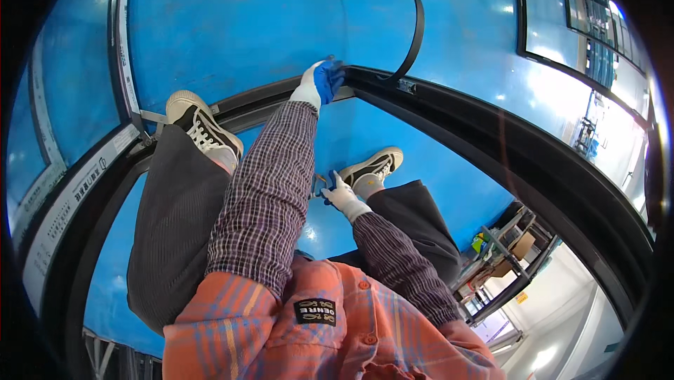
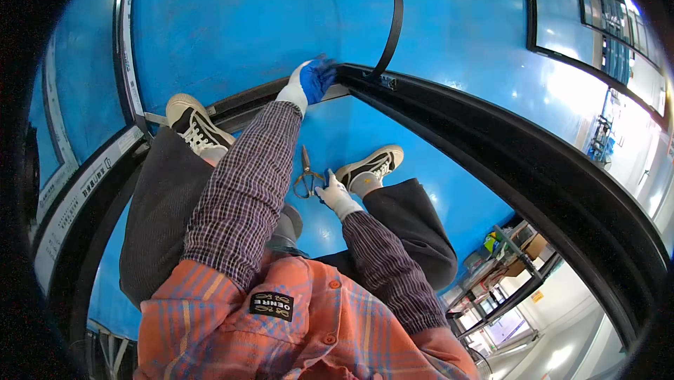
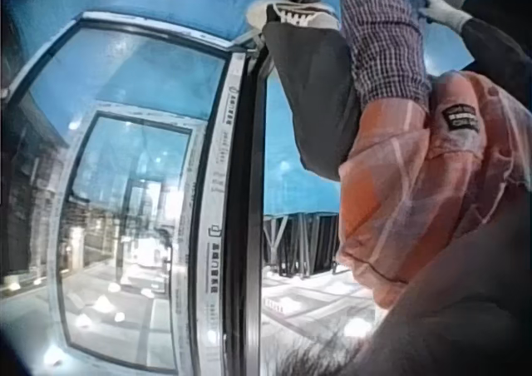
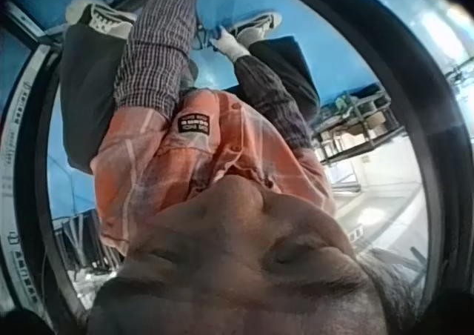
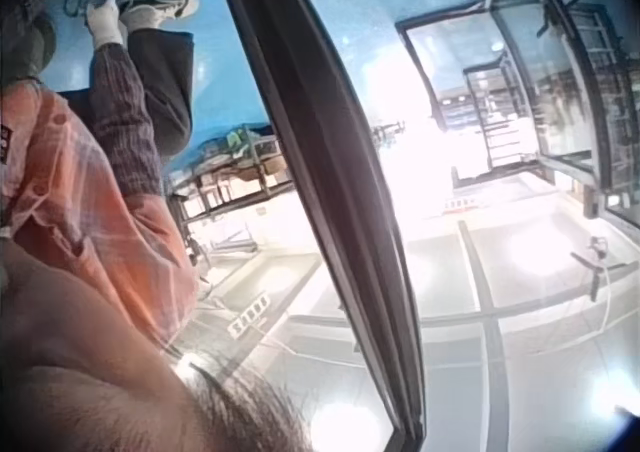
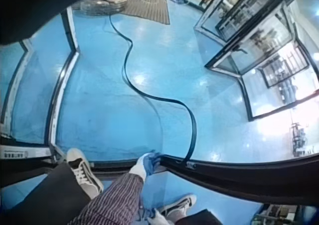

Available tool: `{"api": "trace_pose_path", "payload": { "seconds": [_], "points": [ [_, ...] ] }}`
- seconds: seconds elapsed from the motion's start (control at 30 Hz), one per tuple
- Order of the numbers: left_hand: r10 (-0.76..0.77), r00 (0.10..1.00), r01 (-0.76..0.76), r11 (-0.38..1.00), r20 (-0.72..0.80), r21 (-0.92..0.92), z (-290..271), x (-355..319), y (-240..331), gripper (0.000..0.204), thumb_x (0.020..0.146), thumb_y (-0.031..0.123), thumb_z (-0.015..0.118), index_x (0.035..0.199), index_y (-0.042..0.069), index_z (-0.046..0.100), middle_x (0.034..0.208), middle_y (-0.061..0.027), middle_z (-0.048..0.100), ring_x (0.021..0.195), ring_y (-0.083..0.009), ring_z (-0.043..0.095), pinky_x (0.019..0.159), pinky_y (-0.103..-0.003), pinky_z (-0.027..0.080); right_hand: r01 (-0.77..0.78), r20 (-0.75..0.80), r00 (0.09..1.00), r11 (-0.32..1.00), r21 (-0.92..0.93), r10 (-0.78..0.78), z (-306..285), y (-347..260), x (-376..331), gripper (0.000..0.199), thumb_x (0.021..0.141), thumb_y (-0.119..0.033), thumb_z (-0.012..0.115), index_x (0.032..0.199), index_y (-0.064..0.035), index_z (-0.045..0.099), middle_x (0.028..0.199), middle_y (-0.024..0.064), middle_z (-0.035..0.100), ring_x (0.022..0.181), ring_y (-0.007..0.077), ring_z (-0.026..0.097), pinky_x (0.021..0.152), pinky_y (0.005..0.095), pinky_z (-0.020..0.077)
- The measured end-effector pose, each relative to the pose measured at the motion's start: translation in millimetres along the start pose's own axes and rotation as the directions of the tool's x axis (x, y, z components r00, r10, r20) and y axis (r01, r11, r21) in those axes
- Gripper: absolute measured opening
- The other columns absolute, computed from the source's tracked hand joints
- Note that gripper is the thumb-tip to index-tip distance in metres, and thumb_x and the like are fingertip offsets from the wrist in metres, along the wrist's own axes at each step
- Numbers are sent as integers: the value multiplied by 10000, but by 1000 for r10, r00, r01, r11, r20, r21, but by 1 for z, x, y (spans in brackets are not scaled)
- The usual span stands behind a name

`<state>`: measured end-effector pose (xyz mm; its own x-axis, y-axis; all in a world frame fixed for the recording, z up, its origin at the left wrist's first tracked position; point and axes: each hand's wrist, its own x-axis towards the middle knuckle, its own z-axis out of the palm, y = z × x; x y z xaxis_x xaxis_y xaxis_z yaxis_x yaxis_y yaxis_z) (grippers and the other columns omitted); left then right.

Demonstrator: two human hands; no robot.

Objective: The person installs a rubber seal into the channel of a metal frame, using scissors to trim it.

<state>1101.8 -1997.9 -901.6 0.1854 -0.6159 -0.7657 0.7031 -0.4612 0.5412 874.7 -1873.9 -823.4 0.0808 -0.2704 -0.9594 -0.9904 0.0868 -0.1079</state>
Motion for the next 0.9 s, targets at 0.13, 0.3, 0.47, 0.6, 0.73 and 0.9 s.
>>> {"api": "trace_pose_path", "payload": {
  "seconds": [0.13, 0.3, 0.47, 0.6, 0.73, 0.9],
  "points": [
    [-182, 976, 90, 833, -117, -546, -17, 12, 2, 228, 881, 166, 564, 1091, 88, 603, 1006, -92, 653, 799, -178, 605, 679, -258, 489, -128, 28, 990, 976, -178, 135, 34, -8, 33, 800, 836, -281, 589, 1440, 7, 150, 1134, 238, 578, 969, 326, 600, 806, 369, 492],
    [-232, 948, 86, 843, -216, -530, -44, 13, 0, 276, 883, 187, 581, 1146, 102, 594, 1008, -80, 656, 804, -170, 609, 685, -267, 489, -189, -17, 982, 975, -116, 188, 69, -27, 42, 869, 822, -272, 647, 1444, 12, 112, 1099, 228, 579, 939, 316, 605, 793, 365, 504],
    [-180, 973, 126, 938, -143, -323, -17, 16, -1, 307, 860, 163, 614, 1156, 89, 590, 1034, -64, 652, 839, -153, 608, 721, -283, 495, -119, -314, 948, 969, -216, 46, 66, -7, 49, 875, 815, -240, 672, 1446, -5, 113, 1137, 223, 548, 953, 301, 597, 815, 369, 501],
    [185, 982, -183, 982, 47, -48, -24, 9, -1, 335, 817, 118, 650, 1145, 75, 594, 1017, -45, 652, 862, -137, 598, 761, -274, 489, -234, -247, 956, 921, -312, 160, 48, -36, 41, 885, 832, -201, 651, 1455, -22, 47, 1136, 210, 487, 1061, 338, 523, 917, 400, 471],
    [305, 864, -323, 946, 400, -24, 27, -10, 25, 403, 724, 85, 701, 1116, 77, 607, 1028, -39, 625, 898, -165, 583, 816, -271, 459, -181, -201, 970, 952, -247, 133, 40, 6, 55, 891, 821, -193, 659, 1459, -44, 53, 1185, 213, 452, 1058, 357, 521, 926, 409, 466],
    [543, 654, -742, 595, 526, 308, 41, -28, 59, 401, 646, 60, 712, 1032, 79, 607, 1008, -29, 603, 902, -205, 575, 807, -308, 450, -83, -172, 983, 994, -69, 70, 42, 11, 62, 893, 815, -191, 661, 1461, -57, 59, 1213, 207, 424, 1058, 368, 519, 931, 414, 460]
  ]
}}
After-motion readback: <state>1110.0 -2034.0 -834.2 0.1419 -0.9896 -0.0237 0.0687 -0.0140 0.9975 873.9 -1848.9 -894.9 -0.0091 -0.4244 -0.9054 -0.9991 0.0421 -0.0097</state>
